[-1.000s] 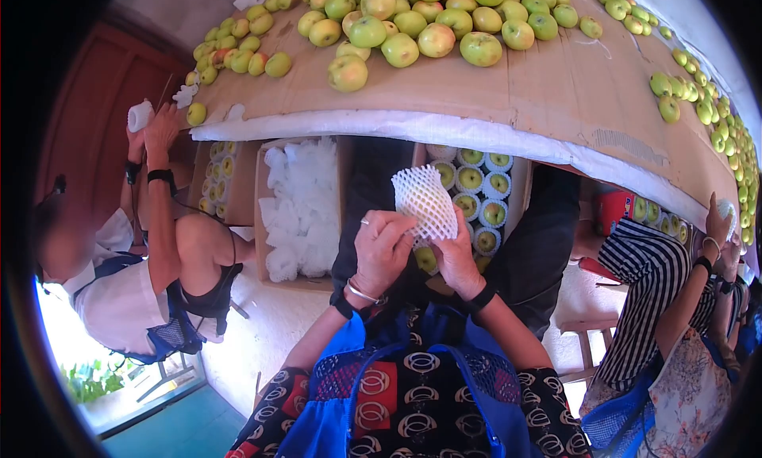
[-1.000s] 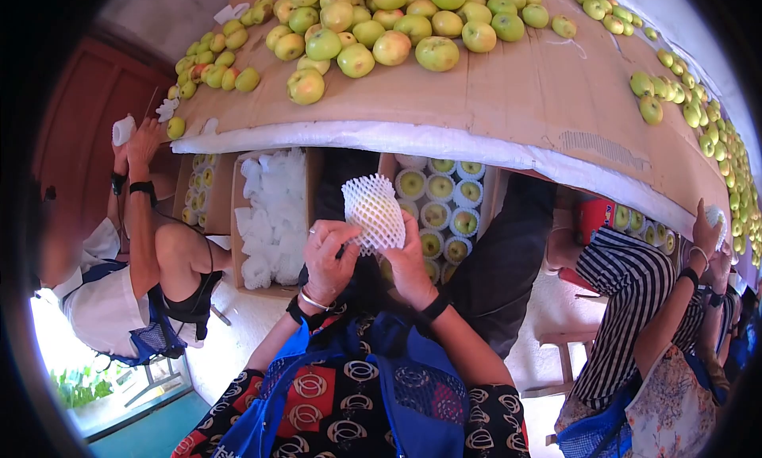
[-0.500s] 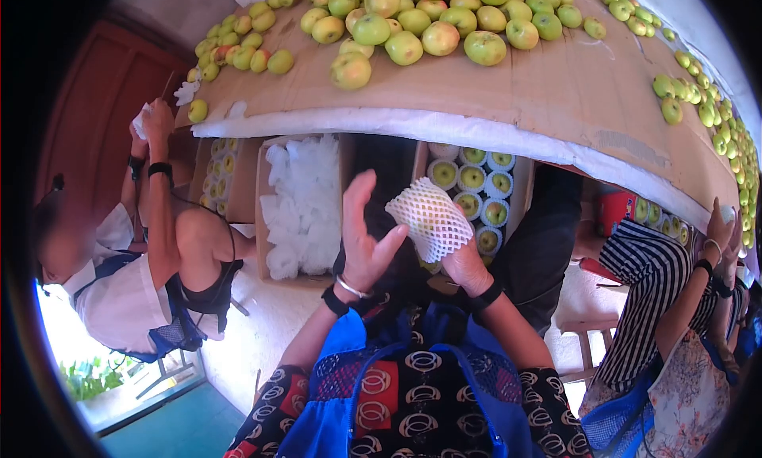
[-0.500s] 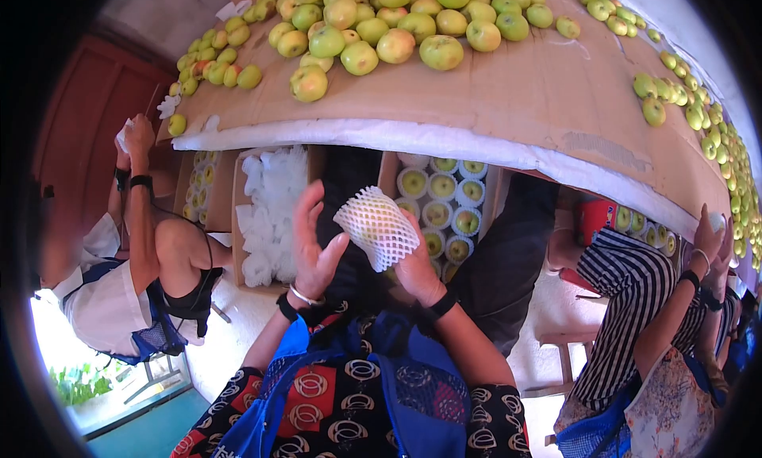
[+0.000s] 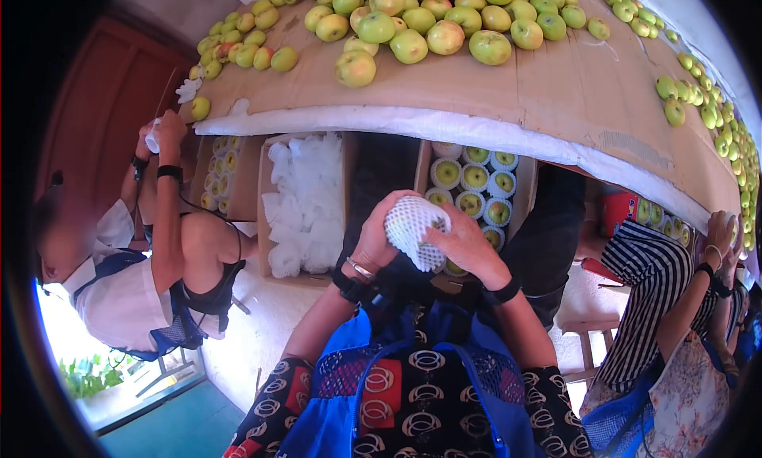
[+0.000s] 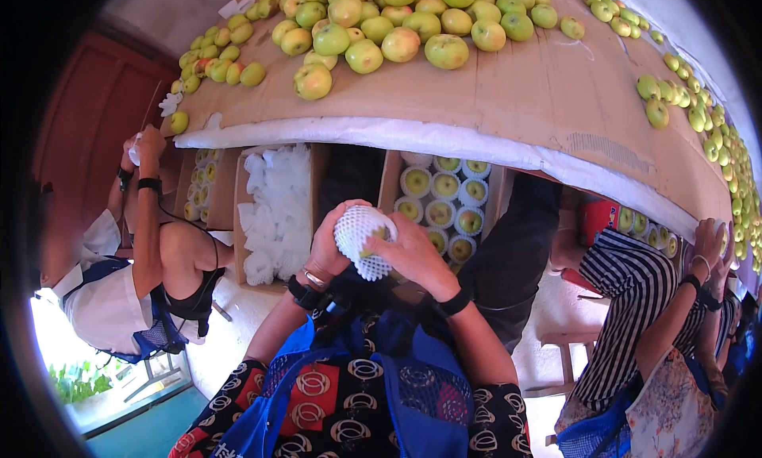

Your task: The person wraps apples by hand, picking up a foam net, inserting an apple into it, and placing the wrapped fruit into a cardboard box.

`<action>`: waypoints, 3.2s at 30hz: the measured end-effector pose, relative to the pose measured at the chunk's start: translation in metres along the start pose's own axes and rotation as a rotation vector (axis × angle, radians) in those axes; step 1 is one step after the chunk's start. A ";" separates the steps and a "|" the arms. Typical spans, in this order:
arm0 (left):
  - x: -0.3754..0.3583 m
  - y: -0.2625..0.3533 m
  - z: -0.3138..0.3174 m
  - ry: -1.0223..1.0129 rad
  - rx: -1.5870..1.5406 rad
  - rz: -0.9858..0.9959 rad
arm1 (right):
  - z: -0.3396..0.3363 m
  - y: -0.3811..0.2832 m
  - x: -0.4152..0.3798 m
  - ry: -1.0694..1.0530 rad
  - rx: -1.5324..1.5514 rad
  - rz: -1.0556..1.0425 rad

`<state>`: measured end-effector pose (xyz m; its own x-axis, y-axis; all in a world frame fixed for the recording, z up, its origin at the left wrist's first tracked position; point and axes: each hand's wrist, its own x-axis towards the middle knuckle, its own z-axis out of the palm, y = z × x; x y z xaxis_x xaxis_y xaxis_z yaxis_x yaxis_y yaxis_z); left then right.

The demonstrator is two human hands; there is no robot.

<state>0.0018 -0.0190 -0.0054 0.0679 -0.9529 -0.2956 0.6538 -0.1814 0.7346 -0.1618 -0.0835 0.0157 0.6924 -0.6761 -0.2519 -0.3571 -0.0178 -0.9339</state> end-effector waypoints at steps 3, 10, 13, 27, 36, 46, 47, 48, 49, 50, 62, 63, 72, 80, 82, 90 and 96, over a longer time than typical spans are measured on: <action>-0.004 -0.002 -0.006 0.062 -0.364 -0.048 | -0.017 -0.024 -0.005 -0.124 0.279 0.258; -0.012 0.007 -0.005 0.050 -0.436 -0.022 | -0.019 -0.035 -0.028 0.307 0.158 -0.402; -0.010 0.001 -0.006 0.041 -0.388 0.015 | -0.001 -0.032 -0.026 0.358 -0.033 -0.485; -0.015 0.005 0.016 0.156 -0.126 0.008 | 0.007 -0.037 -0.014 0.374 -0.566 -0.354; -0.013 -0.014 -0.006 0.212 0.191 0.082 | 0.011 -0.035 -0.013 0.317 -0.590 -0.300; -0.010 -0.018 -0.022 0.225 0.404 0.153 | 0.010 -0.012 -0.013 0.268 -0.023 -0.434; -0.011 -0.021 -0.024 0.226 0.404 0.154 | 0.011 -0.013 -0.013 0.267 -0.023 -0.435; -0.012 -0.020 -0.019 0.242 0.376 0.150 | 0.013 -0.015 -0.013 0.263 -0.032 -0.436; -0.013 -0.018 -0.014 0.257 0.348 0.147 | 0.013 -0.016 -0.013 0.259 -0.041 -0.437; -0.014 -0.014 -0.009 0.257 0.348 0.147 | 0.014 -0.016 -0.013 0.259 -0.040 -0.438; -0.013 -0.012 0.004 0.274 -0.101 0.056 | 0.014 -0.008 -0.009 0.232 0.023 -0.396; -0.013 -0.011 0.006 0.281 -0.037 0.080 | 0.014 -0.008 -0.008 0.224 0.014 -0.405; -0.017 -0.014 0.009 0.291 0.242 0.104 | 0.019 -0.014 -0.003 0.250 -0.242 -0.395; -0.027 -0.001 0.014 0.104 0.572 0.143 | 0.003 -0.027 -0.001 0.042 -0.433 -0.391; -0.026 -0.004 0.010 0.105 0.390 0.005 | -0.001 -0.027 -0.001 -0.050 -0.333 -0.322; -0.024 0.005 0.014 0.002 -0.015 -0.086 | -0.011 0.003 0.001 0.048 0.219 -0.304; -0.021 0.007 0.013 0.021 -0.392 -0.123 | -0.002 0.019 0.000 -0.025 0.659 -0.171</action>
<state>-0.0046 -0.0035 0.0135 -0.0159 -0.9240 -0.3822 0.8952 -0.1834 0.4061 -0.1697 -0.0858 -0.0015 0.7221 -0.6865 -0.0856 0.2098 0.3352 -0.9185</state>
